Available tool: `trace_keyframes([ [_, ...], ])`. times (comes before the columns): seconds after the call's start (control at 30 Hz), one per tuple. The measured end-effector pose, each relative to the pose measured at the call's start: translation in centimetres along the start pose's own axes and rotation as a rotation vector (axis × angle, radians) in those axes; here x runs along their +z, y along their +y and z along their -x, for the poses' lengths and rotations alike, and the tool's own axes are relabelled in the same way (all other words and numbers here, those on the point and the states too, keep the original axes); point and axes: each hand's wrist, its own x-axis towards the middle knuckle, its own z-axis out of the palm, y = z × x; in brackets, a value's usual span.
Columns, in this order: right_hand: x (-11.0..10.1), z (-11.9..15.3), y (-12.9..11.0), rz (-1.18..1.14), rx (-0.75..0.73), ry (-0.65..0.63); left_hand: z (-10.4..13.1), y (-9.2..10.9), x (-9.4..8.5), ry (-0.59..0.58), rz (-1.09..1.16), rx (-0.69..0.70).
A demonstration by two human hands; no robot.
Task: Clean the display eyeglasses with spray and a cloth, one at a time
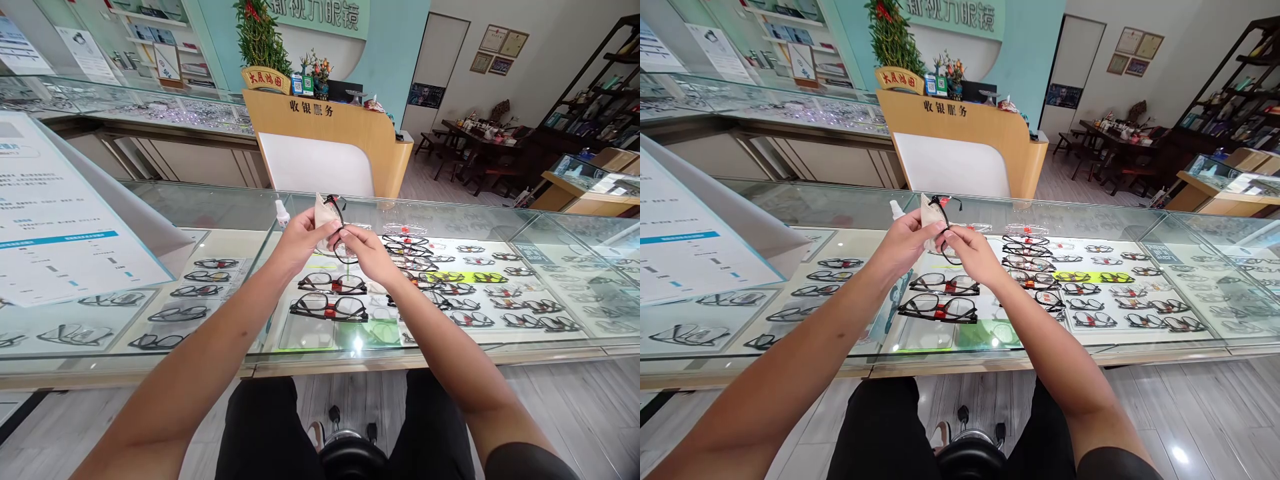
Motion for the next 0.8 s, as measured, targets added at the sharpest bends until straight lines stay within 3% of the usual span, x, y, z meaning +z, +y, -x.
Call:
trace_keyframes([
  [0.27, -0.09, 0.00, -0.14, -0.041, 0.047, 0.028, -0.27, -0.17, -0.51, -0.015, 0.021, 0.023],
  [0.5, -0.08, 0.11, 0.02, -0.002, 0.014, 0.045, -0.43, 0.03, -0.58, -0.036, 0.112, -0.045],
  [0.67, 0.01, 0.16, 0.12, -0.011, -0.030, 0.057, -0.18, 0.31, -0.90, -0.105, 0.083, -0.124],
  [0.8, 0.03, 0.19, 0.30, -0.011, -0.039, 0.087, -0.06, 0.20, -0.91, -0.087, 0.040, -0.155],
])
